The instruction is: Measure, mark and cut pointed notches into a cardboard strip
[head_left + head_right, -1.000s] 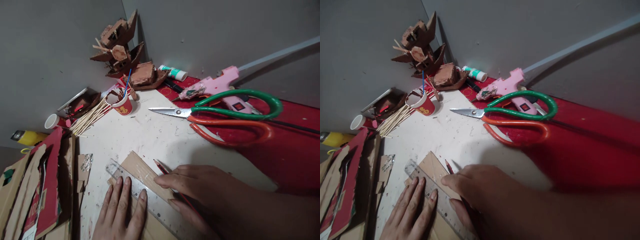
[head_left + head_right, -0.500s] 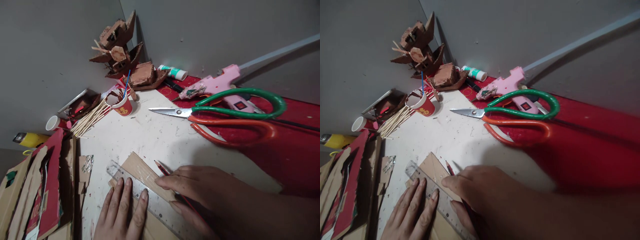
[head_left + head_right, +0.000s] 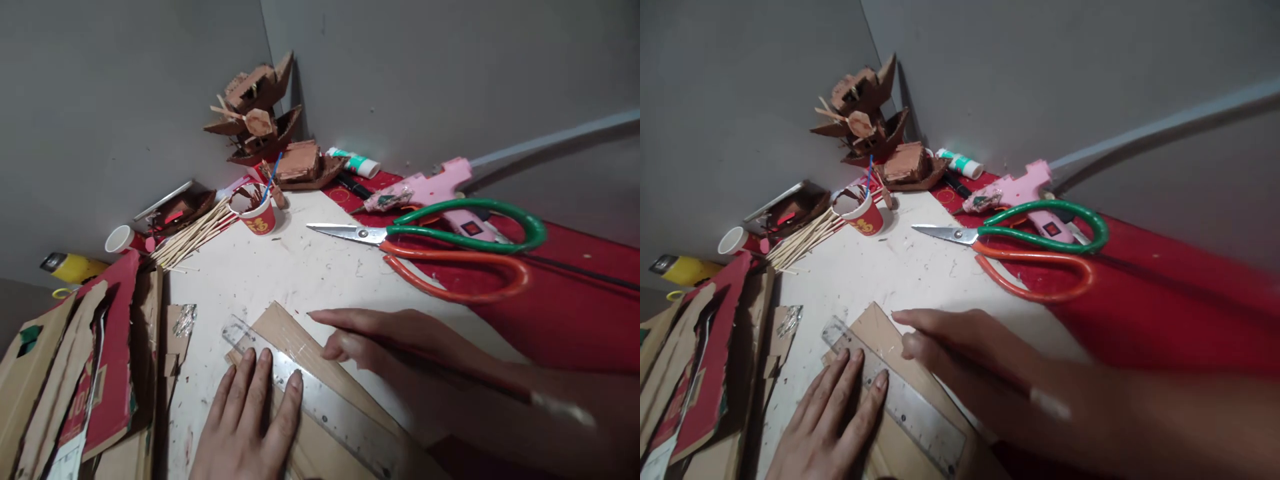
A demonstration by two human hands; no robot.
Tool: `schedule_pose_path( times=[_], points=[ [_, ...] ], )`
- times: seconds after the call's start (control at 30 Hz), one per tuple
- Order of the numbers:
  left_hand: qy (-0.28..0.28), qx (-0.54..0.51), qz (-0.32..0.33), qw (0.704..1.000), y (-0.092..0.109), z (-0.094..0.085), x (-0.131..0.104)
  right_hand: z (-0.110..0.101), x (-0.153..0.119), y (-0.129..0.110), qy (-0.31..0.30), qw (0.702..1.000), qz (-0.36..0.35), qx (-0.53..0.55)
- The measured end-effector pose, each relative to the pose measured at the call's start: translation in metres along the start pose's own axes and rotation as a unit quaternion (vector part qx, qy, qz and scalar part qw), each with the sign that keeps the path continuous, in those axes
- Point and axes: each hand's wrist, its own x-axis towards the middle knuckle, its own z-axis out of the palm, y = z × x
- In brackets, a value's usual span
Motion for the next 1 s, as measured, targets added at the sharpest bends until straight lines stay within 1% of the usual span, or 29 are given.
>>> schedule_pose_path(
  times=[0.07, 0.1, 0.2, 0.23, 0.27, 0.37, 0.43, 0.6, 0.8, 1.0],
  points=[
    [0.005, 0.003, 0.006, 1.000, -0.001, 0.001, -0.001, 0.000, 0.006, -0.008, -0.013, 0.998, 0.007, 0.059],
    [0.010, 0.003, 0.014, 1.000, -0.002, 0.002, -0.001, 0.001, 0.011, -0.013, -0.037, 0.996, 0.008, 0.085],
    [0.033, 0.005, 0.032, 0.999, -0.005, 0.003, 0.000, 0.013, 0.031, -0.029, -0.053, 0.988, 0.014, 0.145],
    [0.042, 0.007, 0.036, 0.998, -0.006, 0.003, 0.001, 0.019, 0.039, -0.033, -0.066, 0.984, 0.035, 0.163],
    [0.052, 0.011, 0.039, 0.998, -0.007, 0.003, 0.002, 0.024, 0.046, -0.037, -0.064, 0.978, 0.066, 0.185],
    [0.067, 0.023, 0.046, 0.996, -0.007, 0.001, 0.005, 0.039, 0.066, -0.043, -0.083, 0.949, 0.163, 0.256],
    [0.064, 0.026, 0.047, 0.997, -0.007, 0.000, 0.006, 0.045, 0.074, -0.042, -0.079, 0.936, 0.187, 0.288],
    [0.036, 0.025, 0.050, 0.998, -0.006, 0.000, 0.005, 0.049, 0.077, -0.038, -0.077, 0.937, 0.179, 0.291],
    [0.056, 0.042, 0.062, 0.996, -0.005, -0.006, 0.013, 0.049, 0.076, -0.037, -0.093, 0.944, 0.164, 0.271],
    [0.058, 0.046, 0.065, 0.995, -0.006, -0.008, 0.016, 0.051, 0.078, -0.035, -0.111, 0.946, 0.165, 0.256]
  ],
)
